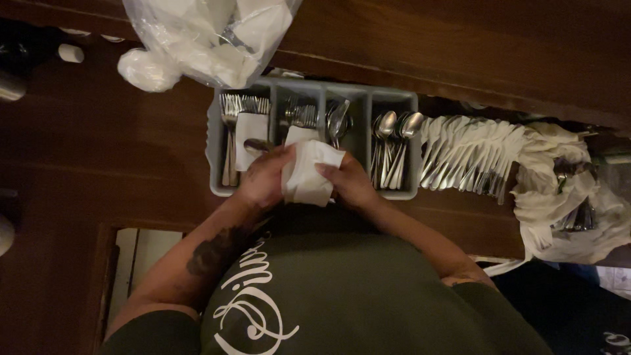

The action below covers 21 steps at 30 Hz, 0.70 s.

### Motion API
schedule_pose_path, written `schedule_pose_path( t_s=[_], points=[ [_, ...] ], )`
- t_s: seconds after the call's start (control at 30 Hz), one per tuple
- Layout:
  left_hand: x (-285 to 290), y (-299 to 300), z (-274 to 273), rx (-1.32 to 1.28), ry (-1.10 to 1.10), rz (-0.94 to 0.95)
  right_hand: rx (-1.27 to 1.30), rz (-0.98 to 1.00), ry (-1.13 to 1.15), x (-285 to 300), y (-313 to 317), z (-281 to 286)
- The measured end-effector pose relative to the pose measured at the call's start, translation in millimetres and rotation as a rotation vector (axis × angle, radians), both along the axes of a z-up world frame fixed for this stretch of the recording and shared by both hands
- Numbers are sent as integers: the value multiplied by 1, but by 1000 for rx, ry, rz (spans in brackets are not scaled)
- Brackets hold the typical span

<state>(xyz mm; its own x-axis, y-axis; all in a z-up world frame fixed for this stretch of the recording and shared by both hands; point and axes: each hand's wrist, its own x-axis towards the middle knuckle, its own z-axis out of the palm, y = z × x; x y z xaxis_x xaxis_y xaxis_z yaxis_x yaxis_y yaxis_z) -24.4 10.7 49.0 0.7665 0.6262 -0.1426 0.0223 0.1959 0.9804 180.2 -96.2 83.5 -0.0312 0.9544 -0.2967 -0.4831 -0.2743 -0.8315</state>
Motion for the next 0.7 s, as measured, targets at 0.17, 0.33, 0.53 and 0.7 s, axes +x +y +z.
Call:
schedule_pose_path(
  t_s=[0.17, 0.33, 0.53, 0.7],
  points=[
    [10, 0, 31, 139, -217, -87, 70, -37, 26, 1, -2, -5],
    [10, -6, 36, -77, -163, 13, 13, -42, 7, 2, -1, -7],
    [21, -13, 43, -395, -321, 29, 51, -41, 69, 2, -2, -16],
    [18, -19, 16, -162, -303, 32, 17, -95, 61, -2, 1, -16]
  ],
)
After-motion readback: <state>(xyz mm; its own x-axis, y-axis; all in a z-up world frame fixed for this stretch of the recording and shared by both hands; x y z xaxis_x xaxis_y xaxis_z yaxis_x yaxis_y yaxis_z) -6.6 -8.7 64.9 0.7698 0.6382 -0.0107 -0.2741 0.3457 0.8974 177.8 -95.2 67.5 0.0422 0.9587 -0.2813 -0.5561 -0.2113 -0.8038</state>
